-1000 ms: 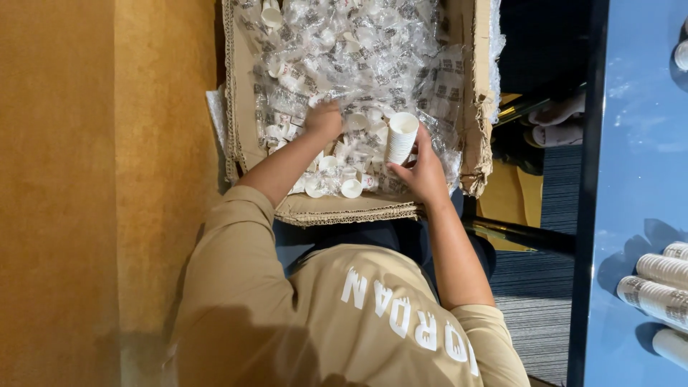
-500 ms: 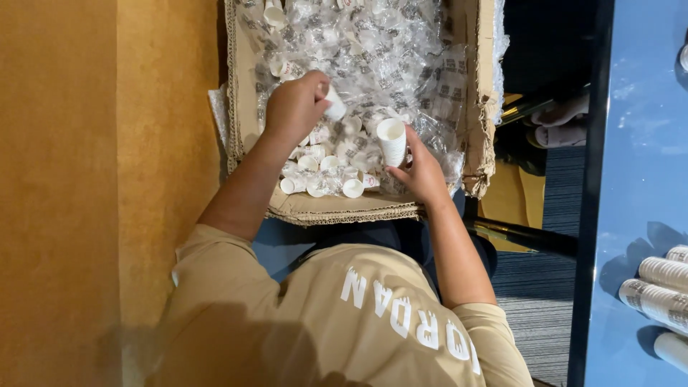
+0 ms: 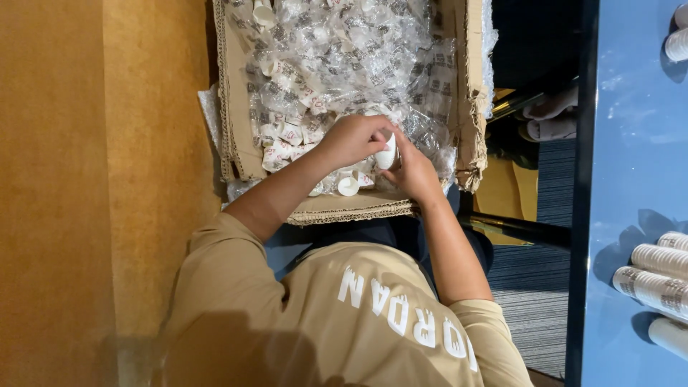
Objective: The person is unboxing a large number of paper cups from a cardboard box and arranging them onto a table.
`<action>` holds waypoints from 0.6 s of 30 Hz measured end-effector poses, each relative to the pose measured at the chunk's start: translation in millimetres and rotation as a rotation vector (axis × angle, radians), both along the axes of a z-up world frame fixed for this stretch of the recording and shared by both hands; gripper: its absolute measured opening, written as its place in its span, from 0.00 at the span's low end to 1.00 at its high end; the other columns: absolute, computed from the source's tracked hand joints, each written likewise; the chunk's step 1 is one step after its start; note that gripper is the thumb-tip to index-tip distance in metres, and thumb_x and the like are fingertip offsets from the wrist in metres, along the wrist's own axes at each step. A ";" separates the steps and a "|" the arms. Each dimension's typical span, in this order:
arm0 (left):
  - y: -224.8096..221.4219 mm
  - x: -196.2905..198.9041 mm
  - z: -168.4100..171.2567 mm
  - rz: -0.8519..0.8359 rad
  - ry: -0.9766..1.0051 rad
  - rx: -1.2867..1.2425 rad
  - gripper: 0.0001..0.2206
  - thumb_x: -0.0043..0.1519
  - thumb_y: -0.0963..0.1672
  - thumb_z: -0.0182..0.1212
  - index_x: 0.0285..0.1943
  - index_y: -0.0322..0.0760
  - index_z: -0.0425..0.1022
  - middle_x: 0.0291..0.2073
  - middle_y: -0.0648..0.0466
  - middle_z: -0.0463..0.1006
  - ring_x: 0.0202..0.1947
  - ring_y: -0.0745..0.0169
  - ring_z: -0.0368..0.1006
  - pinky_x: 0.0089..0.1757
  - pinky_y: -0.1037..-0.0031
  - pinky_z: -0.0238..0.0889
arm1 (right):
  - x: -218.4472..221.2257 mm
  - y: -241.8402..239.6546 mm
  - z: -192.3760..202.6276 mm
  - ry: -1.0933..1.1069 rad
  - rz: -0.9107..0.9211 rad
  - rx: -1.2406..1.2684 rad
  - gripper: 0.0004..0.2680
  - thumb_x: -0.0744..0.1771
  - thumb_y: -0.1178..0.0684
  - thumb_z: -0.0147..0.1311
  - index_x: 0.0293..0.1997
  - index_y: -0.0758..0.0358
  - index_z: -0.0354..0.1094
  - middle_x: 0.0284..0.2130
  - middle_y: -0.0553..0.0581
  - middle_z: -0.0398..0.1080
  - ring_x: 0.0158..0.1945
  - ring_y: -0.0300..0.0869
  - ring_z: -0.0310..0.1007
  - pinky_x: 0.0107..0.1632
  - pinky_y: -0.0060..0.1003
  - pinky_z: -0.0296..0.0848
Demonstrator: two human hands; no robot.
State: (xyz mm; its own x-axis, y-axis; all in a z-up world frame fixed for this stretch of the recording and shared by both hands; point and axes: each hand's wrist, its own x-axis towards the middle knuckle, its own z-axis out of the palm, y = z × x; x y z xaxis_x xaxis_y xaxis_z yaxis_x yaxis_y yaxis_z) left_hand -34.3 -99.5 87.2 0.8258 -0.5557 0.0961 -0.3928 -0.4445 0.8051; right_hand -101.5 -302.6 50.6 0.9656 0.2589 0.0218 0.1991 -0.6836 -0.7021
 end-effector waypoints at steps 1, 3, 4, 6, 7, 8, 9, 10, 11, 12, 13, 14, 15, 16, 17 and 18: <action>-2.3 -0.4 3.7 -0.031 0.047 0.006 0.18 0.57 0.42 0.68 0.57 0.45 0.77 0.35 0.54 0.85 0.35 0.58 0.83 0.38 0.68 0.73 | -0.2 -0.9 -1.5 0.099 -0.036 -0.027 0.38 0.58 0.57 0.72 0.76 0.53 0.49 0.48 0.66 0.75 0.44 0.56 0.78 0.46 0.45 0.75; -5.5 1.1 0.2 -0.063 0.095 0.012 0.20 0.58 0.42 0.67 0.60 0.46 0.74 0.35 0.55 0.85 0.35 0.58 0.83 0.38 0.68 0.73 | -0.9 -2.5 -4.5 0.200 -0.072 -0.055 0.39 0.59 0.56 0.71 0.77 0.52 0.46 0.45 0.66 0.76 0.42 0.54 0.80 0.46 0.44 0.75; -6.3 3.1 -7.0 -0.055 0.130 -0.073 0.22 0.59 0.42 0.66 0.63 0.44 0.70 0.37 0.54 0.85 0.39 0.59 0.82 0.41 0.68 0.74 | -1.2 -3.1 -6.1 0.188 -0.078 -0.010 0.40 0.60 0.56 0.71 0.78 0.53 0.43 0.46 0.67 0.75 0.45 0.54 0.80 0.48 0.43 0.75; -6.2 12.9 -26.1 -0.050 0.164 -0.157 0.24 0.60 0.42 0.65 0.66 0.42 0.65 0.40 0.52 0.84 0.42 0.59 0.80 0.43 0.69 0.74 | 0.5 -6.7 -11.0 0.174 -0.085 0.036 0.41 0.60 0.56 0.71 0.79 0.55 0.40 0.48 0.68 0.74 0.48 0.54 0.80 0.49 0.42 0.76; -4.0 19.1 -38.7 0.036 0.151 -0.261 0.21 0.62 0.42 0.64 0.65 0.40 0.65 0.43 0.51 0.82 0.46 0.59 0.80 0.46 0.69 0.75 | 1.1 -8.7 -15.0 0.069 -0.084 0.136 0.41 0.61 0.58 0.72 0.78 0.56 0.37 0.55 0.69 0.71 0.53 0.54 0.77 0.52 0.43 0.76; -1.5 25.3 -51.4 0.123 0.137 -0.365 0.19 0.64 0.41 0.63 0.63 0.37 0.65 0.46 0.49 0.81 0.49 0.59 0.79 0.48 0.70 0.76 | 1.7 -10.3 -19.1 -0.035 -0.081 0.236 0.42 0.61 0.59 0.72 0.78 0.58 0.35 0.62 0.70 0.67 0.59 0.55 0.74 0.56 0.44 0.75; 4.2 25.8 -51.4 0.124 0.140 -0.364 0.19 0.64 0.41 0.63 0.63 0.37 0.65 0.46 0.49 0.81 0.49 0.59 0.79 0.48 0.70 0.76 | 2.2 -13.3 -23.2 -0.033 -0.081 0.236 0.42 0.61 0.59 0.72 0.78 0.58 0.35 0.62 0.70 0.67 0.59 0.55 0.74 0.56 0.44 0.75; 10.4 26.3 -51.3 0.174 0.148 -0.267 0.15 0.65 0.41 0.62 0.59 0.37 0.67 0.45 0.49 0.81 0.48 0.59 0.79 0.47 0.70 0.76 | 2.5 -15.9 -27.3 -0.101 -0.121 0.294 0.43 0.61 0.61 0.72 0.79 0.59 0.32 0.65 0.70 0.64 0.64 0.55 0.71 0.61 0.46 0.73; 16.3 28.0 -50.6 0.223 0.154 -0.170 0.11 0.65 0.41 0.61 0.55 0.37 0.70 0.45 0.49 0.81 0.46 0.59 0.79 0.46 0.70 0.75 | 4.3 -18.8 -30.9 -0.172 -0.158 0.352 0.44 0.62 0.62 0.73 0.79 0.59 0.29 0.68 0.70 0.61 0.68 0.55 0.68 0.66 0.47 0.71; 17.2 27.3 -56.0 0.224 0.153 -0.170 0.11 0.65 0.41 0.61 0.55 0.37 0.70 0.45 0.49 0.81 0.46 0.59 0.79 0.46 0.70 0.75 | 4.5 -20.2 -31.6 -0.172 -0.157 0.352 0.44 0.62 0.62 0.73 0.79 0.59 0.29 0.68 0.70 0.61 0.68 0.55 0.68 0.66 0.47 0.71; 18.4 26.4 -61.3 0.161 0.167 0.019 0.10 0.64 0.42 0.60 0.53 0.38 0.72 0.44 0.50 0.81 0.44 0.58 0.79 0.45 0.68 0.73 | 4.9 -21.4 -32.4 -0.179 -0.204 0.402 0.45 0.62 0.63 0.72 0.80 0.58 0.27 0.69 0.70 0.59 0.69 0.54 0.67 0.67 0.47 0.71; 19.6 25.4 -66.4 0.098 0.180 0.209 0.08 0.63 0.42 0.60 0.51 0.40 0.74 0.43 0.50 0.81 0.43 0.57 0.79 0.43 0.66 0.71 | 5.3 -22.6 -33.1 -0.185 -0.251 0.452 0.46 0.62 0.63 0.72 0.80 0.58 0.25 0.70 0.69 0.57 0.70 0.54 0.66 0.69 0.47 0.70; 18.0 23.9 -69.9 0.099 0.178 0.209 0.08 0.63 0.42 0.60 0.51 0.40 0.74 0.43 0.50 0.81 0.43 0.57 0.79 0.43 0.66 0.71 | 5.2 -22.5 -32.6 -0.186 -0.250 0.453 0.46 0.62 0.63 0.72 0.80 0.58 0.25 0.70 0.69 0.57 0.70 0.54 0.66 0.69 0.47 0.70; 16.1 22.7 -73.4 0.027 0.154 0.297 0.08 0.63 0.43 0.61 0.50 0.40 0.75 0.43 0.51 0.81 0.43 0.55 0.78 0.43 0.64 0.70 | 5.3 -22.6 -32.3 -0.184 -0.267 0.492 0.46 0.63 0.63 0.72 0.81 0.57 0.24 0.71 0.69 0.55 0.70 0.54 0.65 0.69 0.47 0.71; 13.4 21.5 -77.1 -0.050 0.130 0.386 0.08 0.63 0.44 0.61 0.49 0.41 0.76 0.43 0.51 0.81 0.43 0.54 0.77 0.43 0.63 0.69 | 4.4 -23.3 -32.0 -0.182 -0.288 0.531 0.46 0.63 0.64 0.72 0.81 0.56 0.23 0.72 0.68 0.53 0.70 0.54 0.64 0.69 0.47 0.72; 9.0 20.7 -69.1 -0.053 0.130 0.386 0.08 0.63 0.44 0.61 0.49 0.41 0.76 0.43 0.51 0.81 0.43 0.54 0.77 0.43 0.63 0.69 | 4.3 -23.3 -30.5 -0.183 -0.291 0.530 0.46 0.63 0.64 0.72 0.81 0.56 0.23 0.72 0.68 0.53 0.70 0.54 0.64 0.69 0.47 0.72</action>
